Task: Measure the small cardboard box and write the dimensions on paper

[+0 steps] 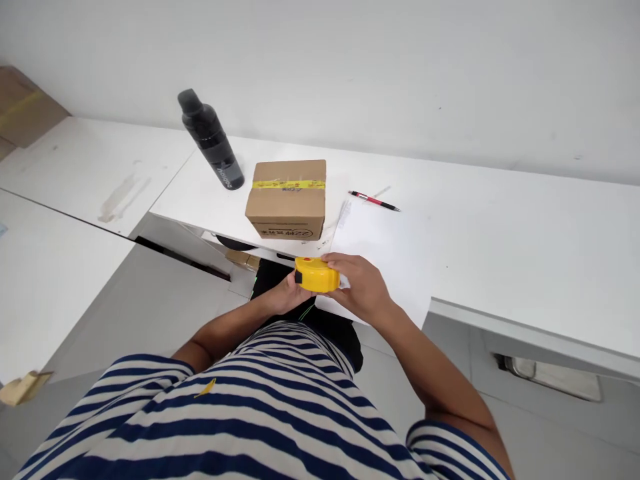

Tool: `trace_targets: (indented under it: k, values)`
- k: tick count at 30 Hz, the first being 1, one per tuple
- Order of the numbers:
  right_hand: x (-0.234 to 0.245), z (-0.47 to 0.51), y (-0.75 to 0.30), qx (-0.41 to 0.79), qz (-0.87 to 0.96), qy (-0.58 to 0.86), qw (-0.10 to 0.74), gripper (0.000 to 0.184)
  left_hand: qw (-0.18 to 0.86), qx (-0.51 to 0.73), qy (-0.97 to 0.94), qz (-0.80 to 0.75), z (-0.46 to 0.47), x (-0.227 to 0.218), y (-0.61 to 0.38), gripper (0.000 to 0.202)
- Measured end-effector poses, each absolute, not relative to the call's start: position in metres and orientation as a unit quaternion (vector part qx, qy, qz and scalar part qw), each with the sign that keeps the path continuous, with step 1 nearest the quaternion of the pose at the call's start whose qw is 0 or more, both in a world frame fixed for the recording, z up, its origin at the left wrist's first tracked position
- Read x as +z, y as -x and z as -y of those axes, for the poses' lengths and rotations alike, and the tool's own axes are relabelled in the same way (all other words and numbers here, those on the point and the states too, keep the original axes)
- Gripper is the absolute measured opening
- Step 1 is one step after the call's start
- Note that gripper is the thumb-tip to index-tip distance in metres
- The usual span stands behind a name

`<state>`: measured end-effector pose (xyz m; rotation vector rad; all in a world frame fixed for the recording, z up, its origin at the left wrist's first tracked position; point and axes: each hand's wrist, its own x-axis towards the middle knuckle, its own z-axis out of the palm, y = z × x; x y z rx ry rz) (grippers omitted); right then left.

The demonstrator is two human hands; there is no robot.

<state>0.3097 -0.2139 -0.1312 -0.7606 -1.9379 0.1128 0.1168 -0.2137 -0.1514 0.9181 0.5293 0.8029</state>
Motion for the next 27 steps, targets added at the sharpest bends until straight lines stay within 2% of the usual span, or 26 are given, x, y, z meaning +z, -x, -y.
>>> trace_targets:
  k: [5,8,10,12,14,17,19,24,27]
  values:
    - [-0.152,0.191,-0.330,-0.038,0.806,0.305,0.506,0.064,0.746,0.409,-0.435,-0.294,0.204,-0.159,-0.113,0.090]
    - [-0.151,0.146,-0.364,-0.037,0.731,0.474,0.488,0.076,0.629,0.432,-0.560,-0.324,0.188,-0.153,-0.098,0.094]
    - [-0.147,0.107,-0.383,0.020,0.646,0.642,0.413,0.070,0.470,0.435,-0.687,-0.343,0.176,-0.148,-0.090,0.095]
    - [-0.145,0.071,-0.392,0.084,0.613,0.741,0.261,0.071,0.328,0.392,-0.781,-0.359,0.164,-0.147,-0.088,0.084]
    - [-0.145,0.048,-0.392,0.125,0.611,0.769,0.144,0.060,0.272,0.346,-0.816,-0.374,0.152,-0.150,-0.091,0.067]
    - [-0.149,0.037,-0.383,0.126,0.623,0.766,0.100,0.042,0.275,0.336,-0.808,-0.398,0.137,-0.161,-0.098,0.058]
    - [-0.151,0.041,-0.377,0.117,0.605,0.772,0.158,0.040,0.280,0.333,-0.806,-0.401,0.128,-0.167,-0.100,0.060]
    - [-0.158,0.066,-0.358,0.231,0.496,0.678,0.491,0.031,0.283,0.332,-0.804,-0.404,0.107,-0.172,-0.094,0.060]
    - [-0.165,0.082,-0.339,0.280,0.493,0.596,0.569,0.040,0.289,0.346,-0.781,-0.431,0.099,-0.174,-0.090,0.063]
